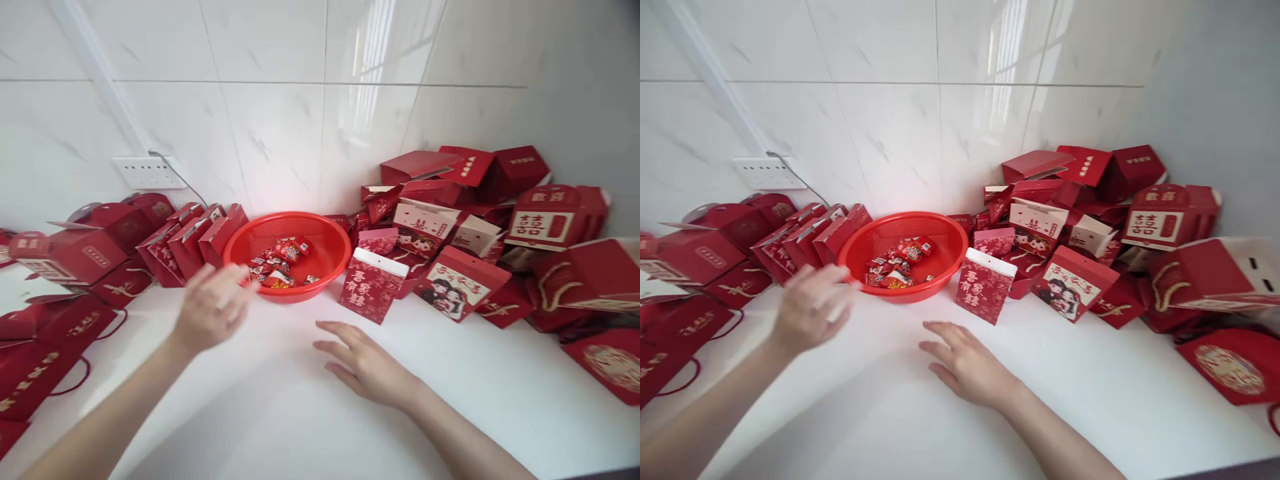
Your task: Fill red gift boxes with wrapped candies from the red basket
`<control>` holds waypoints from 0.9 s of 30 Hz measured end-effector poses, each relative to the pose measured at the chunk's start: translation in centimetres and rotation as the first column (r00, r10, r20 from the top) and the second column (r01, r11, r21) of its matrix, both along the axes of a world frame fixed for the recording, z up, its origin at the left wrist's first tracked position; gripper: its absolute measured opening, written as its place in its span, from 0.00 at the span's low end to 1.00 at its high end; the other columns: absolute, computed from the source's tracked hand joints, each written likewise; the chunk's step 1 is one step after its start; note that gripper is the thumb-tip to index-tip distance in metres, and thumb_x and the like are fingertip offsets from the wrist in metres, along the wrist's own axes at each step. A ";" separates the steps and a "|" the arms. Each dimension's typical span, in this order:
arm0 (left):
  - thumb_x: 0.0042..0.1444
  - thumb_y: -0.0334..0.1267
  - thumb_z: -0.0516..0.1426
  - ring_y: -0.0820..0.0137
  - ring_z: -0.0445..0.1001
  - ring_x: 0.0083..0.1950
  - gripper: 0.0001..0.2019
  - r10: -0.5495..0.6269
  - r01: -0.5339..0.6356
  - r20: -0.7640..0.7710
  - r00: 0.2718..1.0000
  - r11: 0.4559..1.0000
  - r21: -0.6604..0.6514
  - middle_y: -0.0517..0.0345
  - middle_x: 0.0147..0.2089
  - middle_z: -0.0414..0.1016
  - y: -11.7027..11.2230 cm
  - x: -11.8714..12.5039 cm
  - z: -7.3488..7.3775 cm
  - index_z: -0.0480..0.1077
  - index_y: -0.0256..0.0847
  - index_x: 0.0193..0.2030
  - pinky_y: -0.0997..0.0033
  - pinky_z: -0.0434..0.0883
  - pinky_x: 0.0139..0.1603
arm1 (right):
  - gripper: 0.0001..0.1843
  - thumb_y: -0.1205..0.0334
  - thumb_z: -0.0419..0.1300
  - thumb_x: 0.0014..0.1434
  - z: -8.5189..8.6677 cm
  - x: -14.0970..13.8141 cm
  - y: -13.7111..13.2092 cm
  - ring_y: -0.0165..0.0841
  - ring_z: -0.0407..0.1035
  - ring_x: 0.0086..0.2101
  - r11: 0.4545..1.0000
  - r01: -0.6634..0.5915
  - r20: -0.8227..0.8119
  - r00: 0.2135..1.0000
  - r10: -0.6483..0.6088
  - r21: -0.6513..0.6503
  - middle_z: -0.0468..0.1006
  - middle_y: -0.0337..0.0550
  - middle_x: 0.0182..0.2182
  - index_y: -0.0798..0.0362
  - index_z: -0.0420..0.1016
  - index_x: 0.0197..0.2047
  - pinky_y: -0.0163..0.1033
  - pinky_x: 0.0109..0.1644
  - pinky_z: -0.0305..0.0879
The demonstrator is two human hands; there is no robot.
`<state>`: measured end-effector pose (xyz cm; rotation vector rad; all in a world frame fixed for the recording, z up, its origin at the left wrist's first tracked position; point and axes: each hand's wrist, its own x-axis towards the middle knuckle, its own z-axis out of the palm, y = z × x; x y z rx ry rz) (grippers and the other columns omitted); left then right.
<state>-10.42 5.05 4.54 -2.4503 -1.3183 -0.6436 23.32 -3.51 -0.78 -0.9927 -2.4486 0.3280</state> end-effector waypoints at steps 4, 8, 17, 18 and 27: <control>0.65 0.43 0.52 0.57 0.60 0.72 0.26 -0.408 0.350 -0.071 0.910 0.849 -0.396 0.67 0.69 0.65 -2.9 6.8 -6.7 0.58 0.72 0.68 0.41 0.54 0.75 | 0.17 0.62 0.52 0.70 3.7 4.7 1.2 0.42 0.57 0.66 0.939 0.262 -0.142 0.962 -0.235 0.223 0.64 0.54 0.66 0.51 0.71 0.59 0.54 0.66 0.61; 0.65 0.52 0.51 0.54 0.50 0.76 0.33 -0.349 0.288 -0.027 0.937 0.813 -0.506 0.64 0.76 0.46 -3.4 9.7 -9.4 0.42 0.65 0.74 0.38 0.57 0.73 | 0.15 0.60 0.54 0.68 7.9 10.9 1.0 0.43 0.61 0.63 0.759 0.576 -0.318 0.812 -0.490 0.302 0.65 0.50 0.65 0.48 0.75 0.55 0.55 0.65 0.62; 0.65 0.54 0.52 0.53 0.46 0.76 0.34 -0.338 0.271 -0.024 0.941 0.794 -0.544 0.68 0.76 0.41 -2.2 9.2 -9.5 0.40 0.67 0.74 0.36 0.53 0.74 | 0.18 0.67 0.51 0.64 13.8 21.9 1.7 0.39 0.72 0.51 0.230 0.955 -0.565 0.295 -0.771 0.185 0.79 0.51 0.50 0.51 0.79 0.50 0.48 0.59 0.63; 0.65 0.54 0.51 0.53 0.45 0.77 0.34 -0.334 0.261 -0.033 0.942 0.790 -0.555 0.68 0.76 0.40 -2.2 9.3 -9.5 0.40 0.67 0.74 0.36 0.52 0.74 | 0.18 0.67 0.52 0.63 13.9 22.3 1.9 0.39 0.73 0.49 0.168 0.974 -0.596 0.227 -0.770 0.155 0.80 0.52 0.49 0.52 0.79 0.51 0.48 0.57 0.64; 0.65 0.55 0.50 0.55 0.44 0.77 0.34 -0.330 0.230 -0.073 0.941 0.783 -0.578 0.68 0.77 0.40 -2.4 9.4 -8.9 0.38 0.68 0.74 0.36 0.54 0.74 | 0.18 0.65 0.55 0.62 12.1 23.0 4.8 0.42 0.65 0.58 0.188 0.955 -0.636 0.293 -0.714 0.228 0.72 0.59 0.57 0.55 0.77 0.53 0.50 0.63 0.58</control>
